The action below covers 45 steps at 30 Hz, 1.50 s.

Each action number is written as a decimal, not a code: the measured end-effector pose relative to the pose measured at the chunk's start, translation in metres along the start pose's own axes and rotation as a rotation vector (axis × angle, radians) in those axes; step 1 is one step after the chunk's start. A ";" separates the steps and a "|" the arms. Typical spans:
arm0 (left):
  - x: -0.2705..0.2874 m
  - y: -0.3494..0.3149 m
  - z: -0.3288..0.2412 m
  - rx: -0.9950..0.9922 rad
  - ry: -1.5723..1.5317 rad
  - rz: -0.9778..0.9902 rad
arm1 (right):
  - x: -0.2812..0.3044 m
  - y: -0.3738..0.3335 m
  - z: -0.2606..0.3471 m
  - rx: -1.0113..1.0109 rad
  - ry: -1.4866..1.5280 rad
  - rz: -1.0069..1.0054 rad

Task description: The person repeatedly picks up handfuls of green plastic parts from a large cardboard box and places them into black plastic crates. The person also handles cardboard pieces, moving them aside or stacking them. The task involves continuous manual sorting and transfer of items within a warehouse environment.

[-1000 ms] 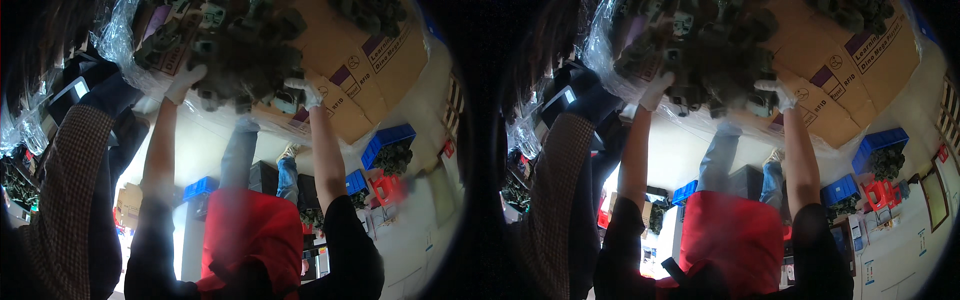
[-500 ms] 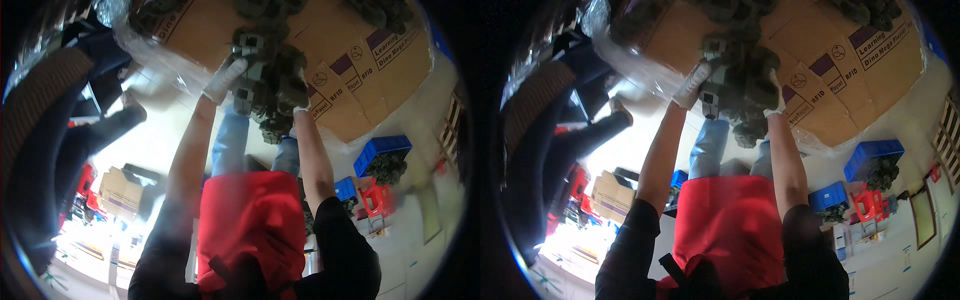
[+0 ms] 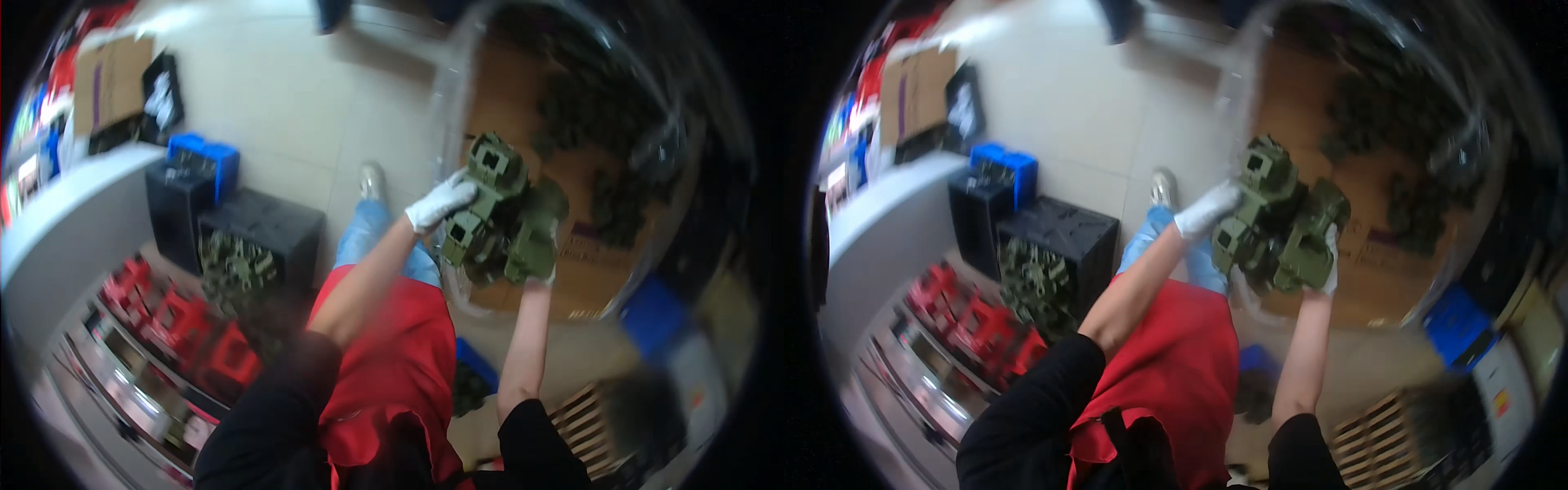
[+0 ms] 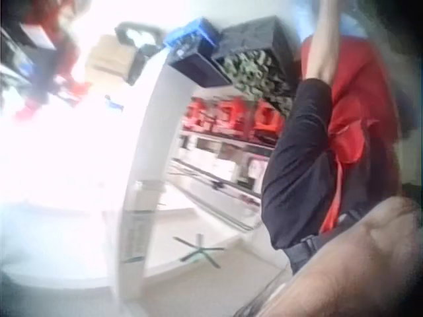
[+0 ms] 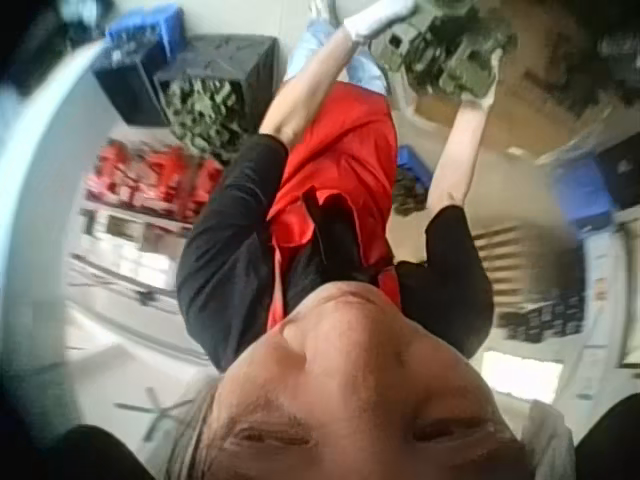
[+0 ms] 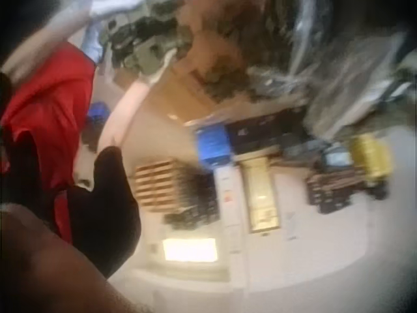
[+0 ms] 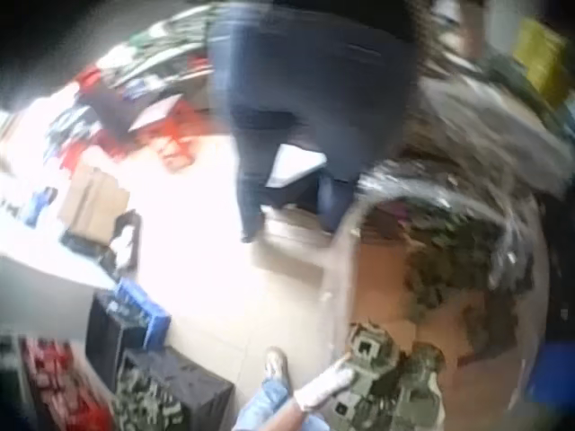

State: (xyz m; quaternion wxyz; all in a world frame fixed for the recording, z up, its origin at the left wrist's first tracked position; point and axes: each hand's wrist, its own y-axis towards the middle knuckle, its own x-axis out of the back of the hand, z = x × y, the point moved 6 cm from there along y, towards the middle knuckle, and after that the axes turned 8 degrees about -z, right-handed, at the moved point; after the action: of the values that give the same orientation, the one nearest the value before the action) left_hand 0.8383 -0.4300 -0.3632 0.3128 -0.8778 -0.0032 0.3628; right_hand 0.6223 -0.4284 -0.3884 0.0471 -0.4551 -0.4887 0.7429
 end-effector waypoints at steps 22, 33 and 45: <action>0.147 -0.626 0.153 -0.942 -0.794 -1.305 | -0.152 -0.200 -0.574 -0.854 -1.720 0.494; 0.137 -0.725 0.333 -1.129 -1.012 -1.376 | 0.033 -0.277 -0.686 -1.295 -1.935 0.412; 0.183 -0.796 0.549 -0.033 -1.141 -2.150 | 0.166 -0.318 -0.896 -0.567 -2.389 1.331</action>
State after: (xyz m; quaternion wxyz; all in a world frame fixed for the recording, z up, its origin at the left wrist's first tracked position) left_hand 0.7986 0.5534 -0.3374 0.3962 -0.1458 -0.8707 0.2523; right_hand 1.0538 0.4333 -0.3454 -0.8431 0.3080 -0.0596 0.4367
